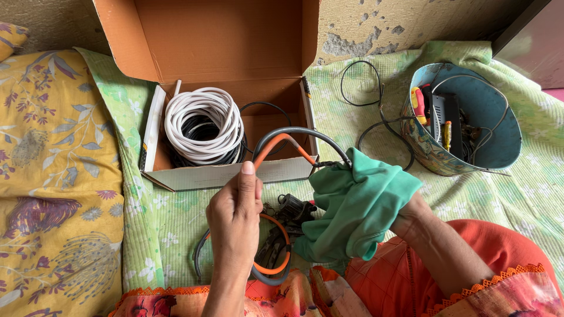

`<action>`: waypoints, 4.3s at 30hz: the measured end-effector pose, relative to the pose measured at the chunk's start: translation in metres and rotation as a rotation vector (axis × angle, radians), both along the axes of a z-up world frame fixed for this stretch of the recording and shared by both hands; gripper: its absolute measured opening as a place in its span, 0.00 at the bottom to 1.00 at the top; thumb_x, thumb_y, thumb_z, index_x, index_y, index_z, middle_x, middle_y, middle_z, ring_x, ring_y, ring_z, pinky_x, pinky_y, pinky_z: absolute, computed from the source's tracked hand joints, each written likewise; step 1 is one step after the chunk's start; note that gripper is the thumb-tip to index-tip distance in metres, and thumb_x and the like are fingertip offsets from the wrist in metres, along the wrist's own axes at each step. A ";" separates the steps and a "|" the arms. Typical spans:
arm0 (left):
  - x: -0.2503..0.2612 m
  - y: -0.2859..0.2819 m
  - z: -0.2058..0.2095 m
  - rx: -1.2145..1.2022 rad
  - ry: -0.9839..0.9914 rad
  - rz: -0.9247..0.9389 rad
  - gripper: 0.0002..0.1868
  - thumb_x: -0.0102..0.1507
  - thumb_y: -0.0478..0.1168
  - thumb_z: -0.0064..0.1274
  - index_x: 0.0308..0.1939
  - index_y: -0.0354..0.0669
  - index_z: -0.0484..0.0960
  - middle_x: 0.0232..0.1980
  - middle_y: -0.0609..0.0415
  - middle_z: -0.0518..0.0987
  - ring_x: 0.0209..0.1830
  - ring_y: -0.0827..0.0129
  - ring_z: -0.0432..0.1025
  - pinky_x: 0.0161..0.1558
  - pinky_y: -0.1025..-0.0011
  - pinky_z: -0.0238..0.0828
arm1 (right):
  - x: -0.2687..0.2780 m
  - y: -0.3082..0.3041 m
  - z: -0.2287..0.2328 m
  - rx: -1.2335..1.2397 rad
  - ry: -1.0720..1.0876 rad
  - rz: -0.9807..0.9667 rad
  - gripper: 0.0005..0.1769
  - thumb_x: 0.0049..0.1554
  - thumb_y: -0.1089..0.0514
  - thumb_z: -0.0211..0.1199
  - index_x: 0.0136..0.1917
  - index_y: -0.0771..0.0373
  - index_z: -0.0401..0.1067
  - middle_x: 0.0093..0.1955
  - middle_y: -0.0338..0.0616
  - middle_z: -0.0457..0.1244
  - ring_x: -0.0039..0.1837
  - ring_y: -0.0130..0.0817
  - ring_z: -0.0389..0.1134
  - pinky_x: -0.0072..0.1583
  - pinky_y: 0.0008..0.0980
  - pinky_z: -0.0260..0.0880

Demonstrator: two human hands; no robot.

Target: The person wipes electrical cables and tools with a green cloth, then coils and places them into a cardboard box. The person handles orange and black cables, a power adapter, and pliers, arranging them neatly inside the box.

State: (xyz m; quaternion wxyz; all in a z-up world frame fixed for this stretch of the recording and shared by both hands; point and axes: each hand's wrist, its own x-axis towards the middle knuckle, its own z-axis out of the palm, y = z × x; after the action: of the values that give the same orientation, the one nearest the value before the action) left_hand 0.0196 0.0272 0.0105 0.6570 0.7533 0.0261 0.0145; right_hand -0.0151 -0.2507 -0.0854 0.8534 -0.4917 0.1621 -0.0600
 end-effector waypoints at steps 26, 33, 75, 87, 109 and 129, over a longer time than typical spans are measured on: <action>0.001 -0.006 -0.003 0.030 -0.048 -0.041 0.31 0.71 0.60 0.41 0.22 0.40 0.70 0.18 0.60 0.62 0.19 0.77 0.58 0.23 0.73 0.55 | 0.005 -0.020 -0.013 0.157 0.006 0.205 0.07 0.64 0.60 0.60 0.52 0.67 0.72 0.47 0.48 0.67 0.45 0.36 0.71 0.48 0.37 0.77; 0.000 -0.007 -0.006 -0.020 -0.070 -0.050 0.31 0.71 0.60 0.42 0.22 0.41 0.73 0.18 0.63 0.63 0.18 0.79 0.57 0.21 0.74 0.53 | 0.002 -0.032 -0.012 0.188 0.013 0.258 0.07 0.65 0.61 0.61 0.51 0.68 0.72 0.46 0.48 0.68 0.44 0.37 0.71 0.47 0.37 0.77; -0.005 -0.024 -0.018 0.014 -0.127 -0.164 0.22 0.71 0.55 0.43 0.33 0.46 0.80 0.18 0.66 0.66 0.15 0.81 0.59 0.18 0.75 0.51 | 0.010 -0.039 -0.008 0.020 0.081 -0.204 0.06 0.66 0.58 0.58 0.52 0.63 0.72 0.49 0.44 0.66 0.47 0.34 0.69 0.48 0.38 0.74; -0.008 -0.044 -0.009 -0.158 -0.402 -0.203 0.13 0.79 0.47 0.40 0.46 0.42 0.71 0.29 0.56 0.74 0.25 0.66 0.68 0.24 0.68 0.64 | 0.009 -0.004 0.037 0.126 0.020 -0.001 0.09 0.63 0.56 0.56 0.52 0.62 0.72 0.47 0.47 0.66 0.45 0.40 0.69 0.47 0.40 0.74; 0.003 -0.069 0.031 0.041 -0.412 -0.045 0.13 0.76 0.42 0.37 0.52 0.39 0.77 0.36 0.43 0.80 0.35 0.51 0.77 0.34 0.57 0.72 | 0.030 0.094 0.164 -1.557 -0.482 -0.084 0.13 0.58 0.60 0.59 0.54 0.68 0.72 0.48 0.54 0.65 0.43 0.50 0.68 0.41 0.45 0.69; 0.050 -0.064 0.020 -1.009 -0.278 -0.517 0.20 0.76 0.51 0.49 0.62 0.39 0.79 0.66 0.49 0.79 0.73 0.62 0.68 0.80 0.60 0.59 | 0.024 0.053 0.117 -1.808 -0.051 -0.001 0.11 0.55 0.63 0.59 0.51 0.70 0.73 0.44 0.52 0.66 0.41 0.46 0.68 0.37 0.44 0.68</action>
State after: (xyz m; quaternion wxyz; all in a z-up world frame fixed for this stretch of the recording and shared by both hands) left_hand 0.0699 -0.0371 0.0305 0.9141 0.3200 -0.2413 -0.0617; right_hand 0.0085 -0.1976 0.0318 0.1446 -0.9731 0.0345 -0.1758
